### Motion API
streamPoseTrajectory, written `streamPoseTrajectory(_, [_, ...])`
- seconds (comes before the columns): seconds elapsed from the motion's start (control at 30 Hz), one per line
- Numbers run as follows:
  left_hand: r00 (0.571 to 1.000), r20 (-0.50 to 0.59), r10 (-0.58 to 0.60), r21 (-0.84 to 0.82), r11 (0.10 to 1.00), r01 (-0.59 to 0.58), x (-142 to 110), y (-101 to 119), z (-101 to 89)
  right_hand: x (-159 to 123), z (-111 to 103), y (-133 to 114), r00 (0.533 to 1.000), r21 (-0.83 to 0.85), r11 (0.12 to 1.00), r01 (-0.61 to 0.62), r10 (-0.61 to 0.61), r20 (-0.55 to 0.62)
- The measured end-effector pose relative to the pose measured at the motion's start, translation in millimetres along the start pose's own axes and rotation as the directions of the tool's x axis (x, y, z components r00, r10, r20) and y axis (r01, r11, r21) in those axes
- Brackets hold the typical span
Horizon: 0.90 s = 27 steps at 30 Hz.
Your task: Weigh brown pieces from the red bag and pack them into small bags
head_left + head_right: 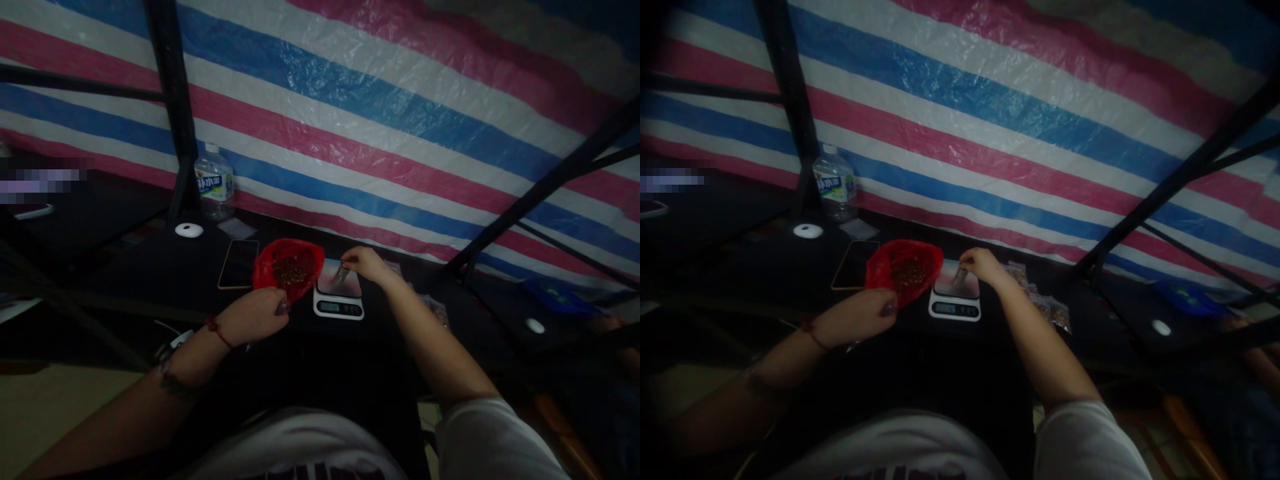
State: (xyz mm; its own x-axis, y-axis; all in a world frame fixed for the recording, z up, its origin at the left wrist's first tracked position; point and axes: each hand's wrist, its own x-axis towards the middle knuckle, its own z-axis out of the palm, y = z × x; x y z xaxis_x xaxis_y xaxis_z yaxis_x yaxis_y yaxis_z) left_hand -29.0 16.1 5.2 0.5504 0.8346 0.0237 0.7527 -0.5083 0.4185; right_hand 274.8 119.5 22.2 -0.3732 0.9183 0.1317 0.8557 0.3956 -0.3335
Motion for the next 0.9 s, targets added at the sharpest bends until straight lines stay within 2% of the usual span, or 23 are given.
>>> streamPoseTrajectory(0.07, [1.000, -0.002, 0.003, 0.000, 1.000, -0.003, 0, 0, -0.9, -1, -4, -4, 1.000, -0.018, 1.000, 0.009, -0.009, 0.001])
streamPoseTrajectory(0.13, [1.000, -0.012, 0.009, -0.005, 1.000, -0.009, 0, 0, -1.0, 0, -7, -15, 0.998, -0.038, 0.999, 0.015, -0.017, -0.056])
streamPoseTrajectory(0.23, [1.000, -0.012, 0.006, -0.015, 1.000, -0.006, 0, -2, -1.0, 8, -5, -41, 0.986, -0.069, 0.992, 0.107, -0.114, -0.119])
streamPoseTrajectory(0.3, [1.000, -0.007, 0.004, -0.016, 1.000, -0.004, -1, -2, -1.5, 17, 4, -61, 0.976, -0.082, 0.975, 0.205, -0.210, -0.062])
streamPoseTrajectory(0.4, [1.000, -0.018, 0.013, -0.014, 1.000, -0.013, -2, 0, -2.4, 34, 24, -83, 0.955, -0.110, 0.953, 0.284, -0.271, 0.120])
streamPoseTrajectory(0.5, [1.000, -0.019, 0.015, -0.012, 1.000, -0.016, -2, 1, -2.1, 47, 47, -94, 0.923, -0.202, 0.935, 0.291, -0.219, 0.317])
streamPoseTrajectory(0.57, [1.000, -0.016, 0.018, -0.014, 1.000, -0.018, -2, 1, -1.4, 51, 58, -97, 0.911, -0.273, 0.920, 0.282, -0.167, 0.378])
streamPoseTrajectory(0.73, [0.999, -0.027, 0.036, -0.005, 0.999, -0.036, -3, 2, -2.5, 51, 65, -105, 0.911, -0.355, 0.901, 0.250, -0.094, 0.402])
streamPoseTrajectory(0.9, [1.000, -0.016, 0.022, -0.013, 1.000, -0.022, -4, 3, -5.4, 52, 64, -107, 0.912, -0.331, 0.916, 0.226, -0.080, 0.402])
